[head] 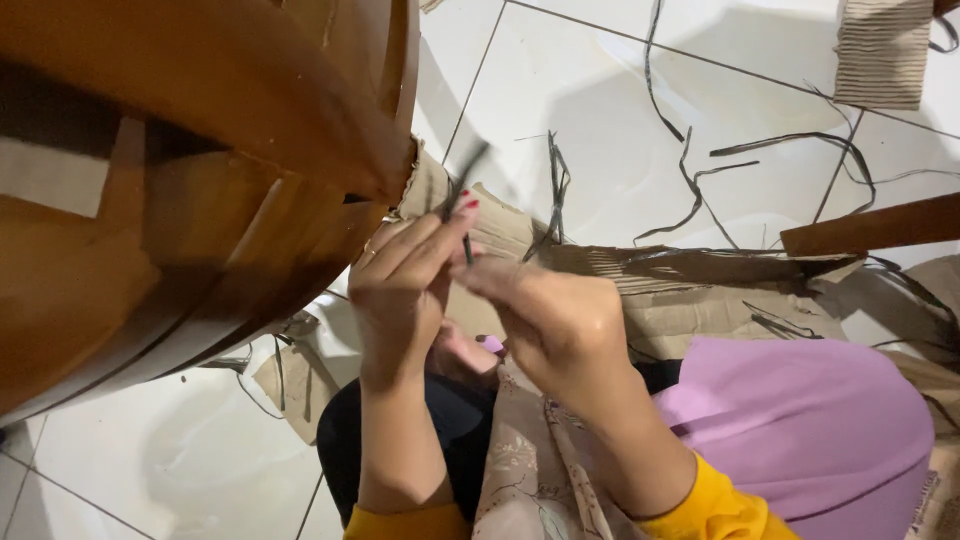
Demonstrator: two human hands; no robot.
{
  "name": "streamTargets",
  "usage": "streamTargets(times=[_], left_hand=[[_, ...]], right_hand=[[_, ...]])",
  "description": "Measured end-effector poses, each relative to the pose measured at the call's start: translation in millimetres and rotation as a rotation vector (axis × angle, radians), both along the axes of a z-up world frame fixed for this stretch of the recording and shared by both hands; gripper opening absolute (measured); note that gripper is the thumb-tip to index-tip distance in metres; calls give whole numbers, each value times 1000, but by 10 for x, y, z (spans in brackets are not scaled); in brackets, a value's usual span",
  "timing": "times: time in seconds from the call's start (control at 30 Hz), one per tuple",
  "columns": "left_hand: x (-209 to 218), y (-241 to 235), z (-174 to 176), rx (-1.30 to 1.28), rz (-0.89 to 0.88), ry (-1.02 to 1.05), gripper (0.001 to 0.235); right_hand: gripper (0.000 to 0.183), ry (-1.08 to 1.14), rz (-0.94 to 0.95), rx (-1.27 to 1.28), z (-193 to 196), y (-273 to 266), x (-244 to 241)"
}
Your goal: Wrapping a wooden chair leg with cardboard and securing it with plastic ties
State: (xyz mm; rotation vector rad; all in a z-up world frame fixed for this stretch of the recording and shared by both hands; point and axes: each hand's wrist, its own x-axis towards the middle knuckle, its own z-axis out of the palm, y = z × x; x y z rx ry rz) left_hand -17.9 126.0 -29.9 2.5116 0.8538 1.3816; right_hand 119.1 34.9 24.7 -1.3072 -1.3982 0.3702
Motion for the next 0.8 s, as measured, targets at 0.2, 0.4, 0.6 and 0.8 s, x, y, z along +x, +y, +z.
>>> streamTargets(times=[0.2,0.4,0.6,0.8], left_hand=[[-1,-9,-81,-19,40,-63,28],[-103,-124,-132,-279,65,5,12],[46,-114,87,-40,15,-139,17],[28,-38,-98,135,186,-191,15]], right_hand=[[17,-9,15,52,58,-30,-11],[27,-182,268,91,-36,244,253],[8,-30,139,144,-330,312,220],[14,111,-35,81,-602,472,-65]])
